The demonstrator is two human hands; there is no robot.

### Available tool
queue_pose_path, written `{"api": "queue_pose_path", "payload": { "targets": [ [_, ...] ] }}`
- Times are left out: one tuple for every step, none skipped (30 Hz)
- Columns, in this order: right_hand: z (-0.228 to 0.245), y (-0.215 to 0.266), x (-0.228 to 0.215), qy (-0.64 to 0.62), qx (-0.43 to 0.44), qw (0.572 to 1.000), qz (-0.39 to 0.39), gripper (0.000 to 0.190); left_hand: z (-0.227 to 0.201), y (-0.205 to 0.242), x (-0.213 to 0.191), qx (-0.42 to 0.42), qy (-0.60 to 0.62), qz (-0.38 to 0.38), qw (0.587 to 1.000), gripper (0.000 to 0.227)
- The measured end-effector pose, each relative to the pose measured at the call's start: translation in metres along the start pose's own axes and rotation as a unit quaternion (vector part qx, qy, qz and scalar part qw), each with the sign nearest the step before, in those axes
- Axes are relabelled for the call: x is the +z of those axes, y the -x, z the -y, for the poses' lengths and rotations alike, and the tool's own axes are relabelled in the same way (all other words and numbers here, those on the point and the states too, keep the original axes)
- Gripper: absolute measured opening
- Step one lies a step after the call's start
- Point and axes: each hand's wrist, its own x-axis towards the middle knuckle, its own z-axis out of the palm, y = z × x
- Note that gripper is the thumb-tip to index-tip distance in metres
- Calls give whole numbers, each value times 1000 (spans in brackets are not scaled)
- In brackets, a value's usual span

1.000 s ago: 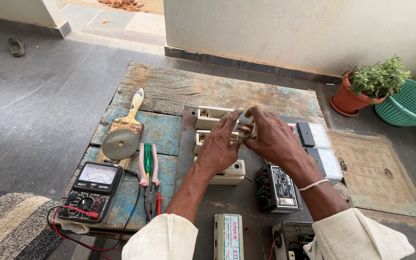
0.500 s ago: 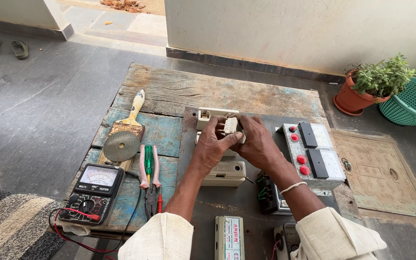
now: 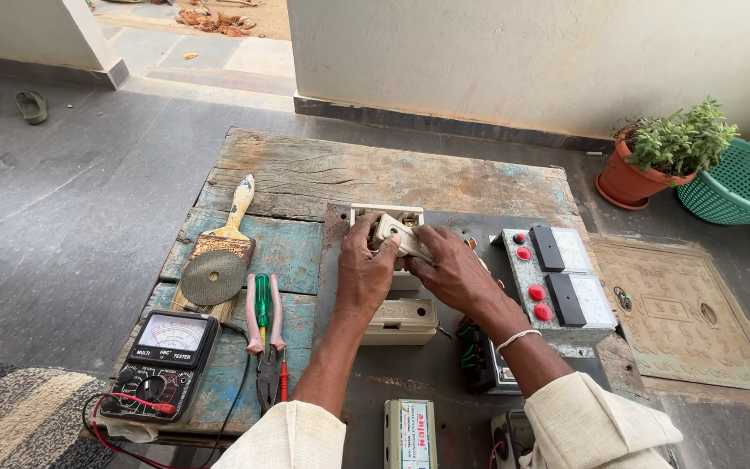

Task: The person assembles white ceramic electrical components by inserting internal parts and securing them with a screwdriver. They then use pliers to strip and connect wires to a metal panel, working on a wooden workbench with tools and a multimeter nearby.

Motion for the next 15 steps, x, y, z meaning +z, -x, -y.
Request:
{"api": "queue_pose_path", "payload": {
  "targets": [
    [3,-1,-3,-1,0,1000,1,54,0,0,-3,-1,-1,0,1000,43],
    [6,-2,-5,6,-1,1000,13,54,0,0,-5,0,-77,-11,997,46],
    [9,-3,-8,13,-2,1000,26,54,0,-1,-8,1,-152,-21,988,49],
    [9,-6,-8,12,-4,1000,27,54,-2,-2,-13,1,-154,-23,988,49],
    [9,-10,-8,12,2,999,39,57,-3,-2,-17,-4,-147,-15,989,49],
    [9,-13,-8,12,9,999,52,61,-5,-3,-22,-10,-140,-8,990,49],
    [15,-15,-11,11,7,999,53,61,0,-2,-24,-11,-141,-10,990,49],
    [21,-17,-14,-9,33,997,71,61,4,-2,-25,-32,-106,-5,994,48],
    [27,-18,-17,-28,59,994,88,61,8,-1,-27,-53,-71,-1,996,48],
    [24,-23,-16,-28,58,994,89,61,8,-2,-27,-53,-71,-2,996,48],
    [21,-27,-16,-27,51,993,99,56,8,-2,-28,-70,-21,-5,997,46],
    [17,-31,-15,-26,45,993,109,52,8,-1,-29,-86,29,-7,996,44],
    [15,-32,-15,-25,45,993,110,52,3,0,-30,-87,29,-8,996,44],
    [14,-34,-16,-35,48,994,95,43,-1,1,-31,-103,27,-9,994,36],
    [12,-37,-17,-44,51,994,81,35,-6,1,-32,-120,25,-11,992,29]
  ]
}}
